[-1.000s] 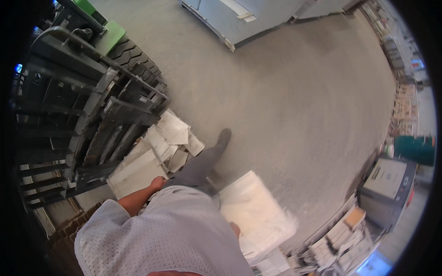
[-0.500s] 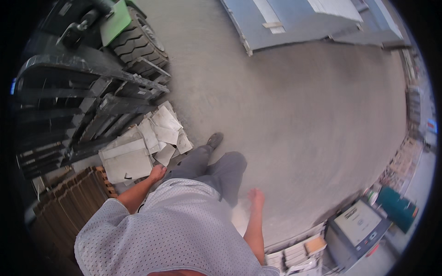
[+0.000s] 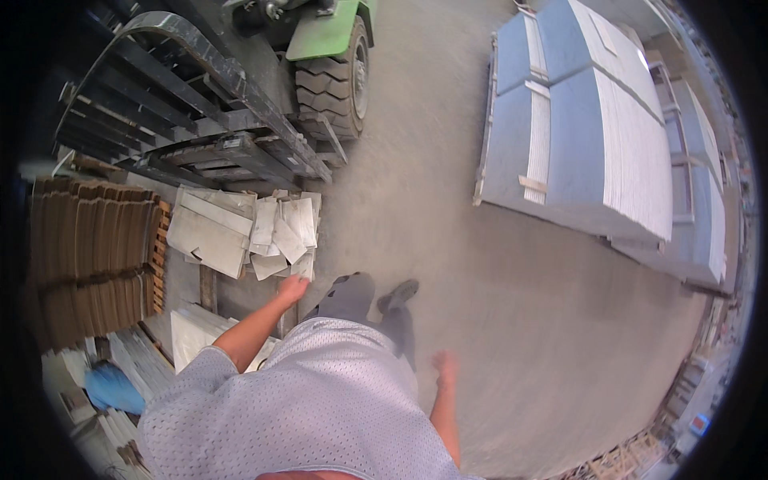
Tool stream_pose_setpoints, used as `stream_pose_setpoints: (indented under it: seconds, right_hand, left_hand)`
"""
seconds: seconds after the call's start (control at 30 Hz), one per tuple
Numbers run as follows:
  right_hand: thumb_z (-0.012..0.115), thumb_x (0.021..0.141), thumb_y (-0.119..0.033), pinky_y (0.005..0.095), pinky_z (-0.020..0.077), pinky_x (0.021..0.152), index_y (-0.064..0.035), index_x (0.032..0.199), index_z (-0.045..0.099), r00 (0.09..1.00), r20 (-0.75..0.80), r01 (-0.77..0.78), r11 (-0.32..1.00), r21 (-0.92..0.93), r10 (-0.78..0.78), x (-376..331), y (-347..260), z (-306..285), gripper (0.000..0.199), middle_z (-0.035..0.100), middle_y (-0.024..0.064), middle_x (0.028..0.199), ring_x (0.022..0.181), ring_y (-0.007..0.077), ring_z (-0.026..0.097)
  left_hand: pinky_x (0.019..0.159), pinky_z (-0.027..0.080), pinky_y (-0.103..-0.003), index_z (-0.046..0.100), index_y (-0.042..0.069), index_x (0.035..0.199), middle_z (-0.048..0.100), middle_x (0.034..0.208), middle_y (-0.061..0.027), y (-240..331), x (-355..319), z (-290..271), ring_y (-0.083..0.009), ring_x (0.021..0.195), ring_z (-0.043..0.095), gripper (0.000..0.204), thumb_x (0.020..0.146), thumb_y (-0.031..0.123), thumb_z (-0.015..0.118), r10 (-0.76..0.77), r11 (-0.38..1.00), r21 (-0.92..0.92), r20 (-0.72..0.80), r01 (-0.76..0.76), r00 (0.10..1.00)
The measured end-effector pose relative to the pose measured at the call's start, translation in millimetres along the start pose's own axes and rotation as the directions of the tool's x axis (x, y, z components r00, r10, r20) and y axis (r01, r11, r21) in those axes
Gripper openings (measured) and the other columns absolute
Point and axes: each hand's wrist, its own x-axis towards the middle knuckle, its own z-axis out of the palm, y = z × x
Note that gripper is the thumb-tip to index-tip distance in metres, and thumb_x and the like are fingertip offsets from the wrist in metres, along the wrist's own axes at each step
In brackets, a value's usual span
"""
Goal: The person drives a forklift through a warehouse, then exits the vehicle to manually handle flat panels and frames. They pick up, inspect, and place several panels and frames onto a stack on the floor.
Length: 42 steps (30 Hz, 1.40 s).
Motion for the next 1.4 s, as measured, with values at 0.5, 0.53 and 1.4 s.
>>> stream_pose_setpoints:
  seconds: [0.5,0.53,1.4]
  right_hand:
    - [0.052,0.101,-0.038,0.0349,0.0486,0.096,0.0038,0.12,0.063,0.59,0.622,0.607,0.791,0.079,-0.515,21.8,-421.7,297.2,0.047,0.066,0.0134,0.12,0.107,0.0198,0.062]
    - [0.054,0.1,-0.034,0.0335,0.0503,0.09,0.0032,0.112,0.066,0.67,0.586,0.559,0.829,0.003,-0.454,38.0,-431.7,294.7,0.041,0.068,0.0122,0.112,0.099,0.0187,0.064]
    - [0.067,0.086,-0.043,0.0309,0.0435,0.047,-0.0127,0.066,0.061,0.778,0.628,0.506,0.599,-0.62,-0.007,540.5,-822.3,200.2,0.036,0.062,0.0036,0.061,0.048,0.0155,0.049]
  left_hand:
    - [0.102,0.042,-0.05,0.055,0.002,0.131,0.057,0.133,-0.0206,339.5,101.8,-109.4,-0.0374,0.125,0.053,0.047,0.097,0.035,0.051,0.28,0.956,-0.083,-0.026,-0.281,0.96]
    - [0.102,0.042,-0.05,0.055,0.001,0.131,0.057,0.131,-0.021,333.3,125.0,-121.8,-0.0376,0.124,0.054,0.051,0.095,0.037,0.053,0.153,0.988,-0.025,0.06,-0.151,0.986]
    - [0.095,0.049,-0.043,0.058,-0.001,0.115,0.058,0.123,-0.018,597.2,347.3,-574.8,-0.0359,0.112,0.059,0.035,0.091,0.023,0.064,-0.196,0.774,-0.209,-0.977,-0.598,0.087]
